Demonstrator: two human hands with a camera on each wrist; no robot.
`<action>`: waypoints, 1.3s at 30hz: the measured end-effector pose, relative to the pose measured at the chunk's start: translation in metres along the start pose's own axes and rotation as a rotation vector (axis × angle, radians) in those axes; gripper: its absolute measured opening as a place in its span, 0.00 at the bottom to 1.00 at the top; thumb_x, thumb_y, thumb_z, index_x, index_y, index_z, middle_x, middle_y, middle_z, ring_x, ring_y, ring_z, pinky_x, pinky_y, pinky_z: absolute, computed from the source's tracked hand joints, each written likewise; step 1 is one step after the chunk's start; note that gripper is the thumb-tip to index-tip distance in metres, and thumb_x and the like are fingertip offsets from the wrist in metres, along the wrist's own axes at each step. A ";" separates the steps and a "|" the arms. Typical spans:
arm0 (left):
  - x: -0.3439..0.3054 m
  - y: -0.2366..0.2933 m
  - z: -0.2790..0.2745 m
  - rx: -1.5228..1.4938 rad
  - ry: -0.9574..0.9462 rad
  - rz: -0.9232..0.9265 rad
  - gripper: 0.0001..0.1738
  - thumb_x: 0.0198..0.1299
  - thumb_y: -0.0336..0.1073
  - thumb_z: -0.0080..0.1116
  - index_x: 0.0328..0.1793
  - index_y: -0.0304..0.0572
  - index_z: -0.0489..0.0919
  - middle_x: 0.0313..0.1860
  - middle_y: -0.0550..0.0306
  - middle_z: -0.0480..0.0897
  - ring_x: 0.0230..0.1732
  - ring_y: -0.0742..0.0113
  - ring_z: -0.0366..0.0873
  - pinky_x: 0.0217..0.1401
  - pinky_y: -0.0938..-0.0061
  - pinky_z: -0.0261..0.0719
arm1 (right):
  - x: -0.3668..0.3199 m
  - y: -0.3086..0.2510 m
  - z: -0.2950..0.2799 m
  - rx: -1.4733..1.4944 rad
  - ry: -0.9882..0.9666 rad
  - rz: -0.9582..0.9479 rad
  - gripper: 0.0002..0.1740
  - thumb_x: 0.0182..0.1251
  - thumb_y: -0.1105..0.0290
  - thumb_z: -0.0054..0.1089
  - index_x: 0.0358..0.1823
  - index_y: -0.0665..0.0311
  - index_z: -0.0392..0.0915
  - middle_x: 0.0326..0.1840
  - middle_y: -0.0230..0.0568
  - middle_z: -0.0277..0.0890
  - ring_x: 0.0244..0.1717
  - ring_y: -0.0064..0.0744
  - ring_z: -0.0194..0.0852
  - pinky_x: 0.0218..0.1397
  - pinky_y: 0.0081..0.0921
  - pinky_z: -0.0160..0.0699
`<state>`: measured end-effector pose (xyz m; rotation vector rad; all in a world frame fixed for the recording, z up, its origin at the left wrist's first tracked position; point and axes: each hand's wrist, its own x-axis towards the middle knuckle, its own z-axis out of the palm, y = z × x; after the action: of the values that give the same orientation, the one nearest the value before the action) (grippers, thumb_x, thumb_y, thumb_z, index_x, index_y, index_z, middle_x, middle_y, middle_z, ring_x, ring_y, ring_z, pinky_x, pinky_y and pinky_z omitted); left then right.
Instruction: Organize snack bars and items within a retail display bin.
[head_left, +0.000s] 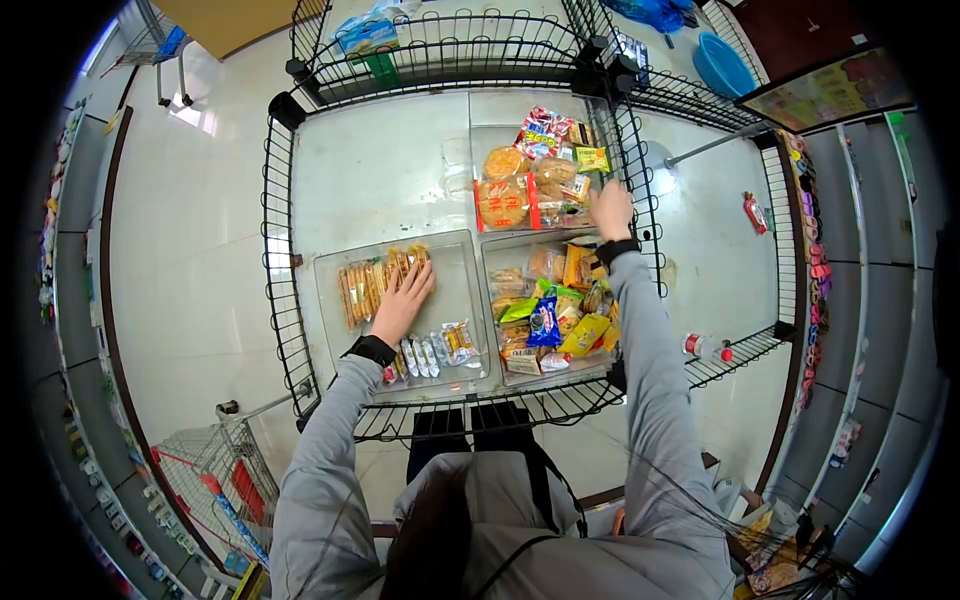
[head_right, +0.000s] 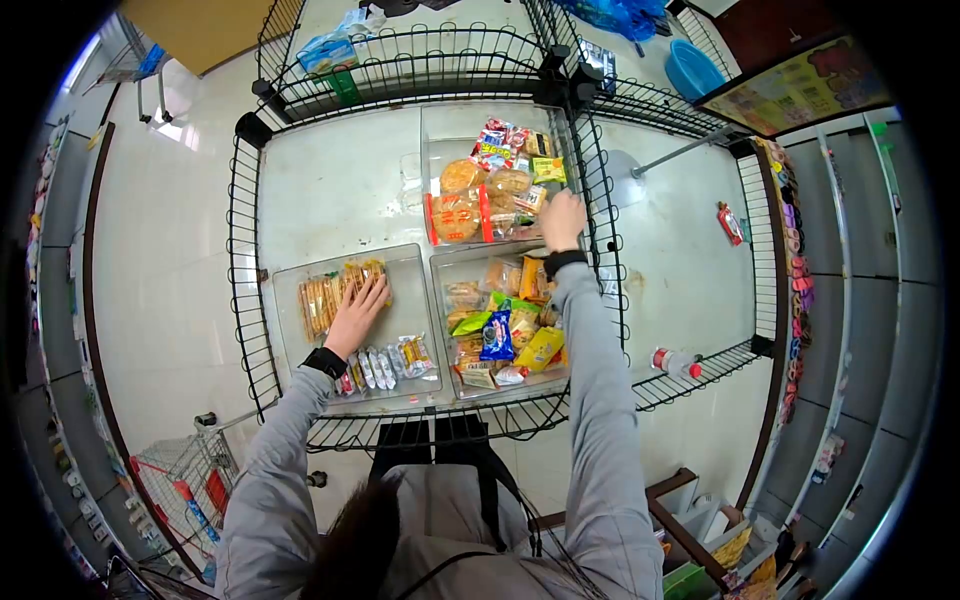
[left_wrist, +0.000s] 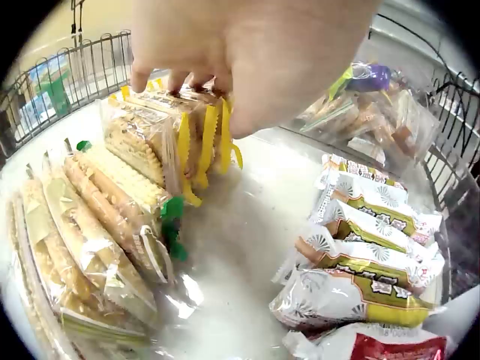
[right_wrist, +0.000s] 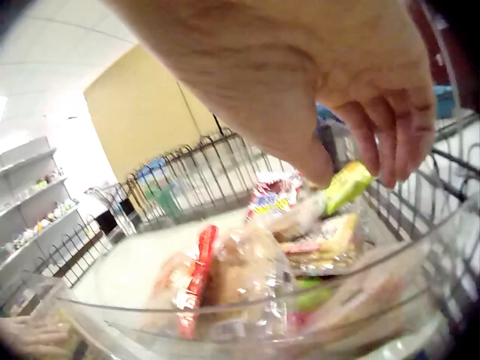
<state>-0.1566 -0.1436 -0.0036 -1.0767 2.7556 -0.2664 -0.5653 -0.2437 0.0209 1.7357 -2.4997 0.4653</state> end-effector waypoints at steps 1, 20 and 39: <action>0.000 0.001 0.000 -0.009 0.000 -0.021 0.33 0.56 0.37 0.45 0.70 0.45 0.57 0.73 0.58 0.53 0.72 0.61 0.51 0.71 0.57 0.53 | 0.008 0.005 0.010 -0.048 -0.131 0.055 0.17 0.51 0.62 0.60 0.32 0.71 0.76 0.35 0.55 0.79 0.38 0.54 0.77 0.40 0.43 0.75; 0.000 0.006 0.002 -0.077 -0.051 -0.085 0.37 0.54 0.33 0.46 0.73 0.49 0.53 0.75 0.59 0.50 0.74 0.61 0.48 0.71 0.50 0.48 | 0.003 -0.010 -0.145 0.516 0.083 0.080 0.18 0.61 0.65 0.55 0.46 0.72 0.69 0.31 0.54 0.77 0.32 0.48 0.77 0.34 0.38 0.73; -0.003 0.000 0.012 -0.093 0.036 -0.047 0.32 0.53 0.34 0.47 0.68 0.42 0.61 0.73 0.58 0.55 0.74 0.62 0.48 0.72 0.49 0.45 | -0.167 -0.226 0.068 0.102 -0.434 -0.283 0.05 0.58 0.72 0.50 0.32 0.63 0.75 0.28 0.45 0.78 0.32 0.44 0.80 0.34 0.36 0.79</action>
<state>-0.1516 -0.1421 -0.0152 -1.1711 2.8018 -0.1671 -0.2875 -0.1842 -0.0329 2.4087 -2.4527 0.2143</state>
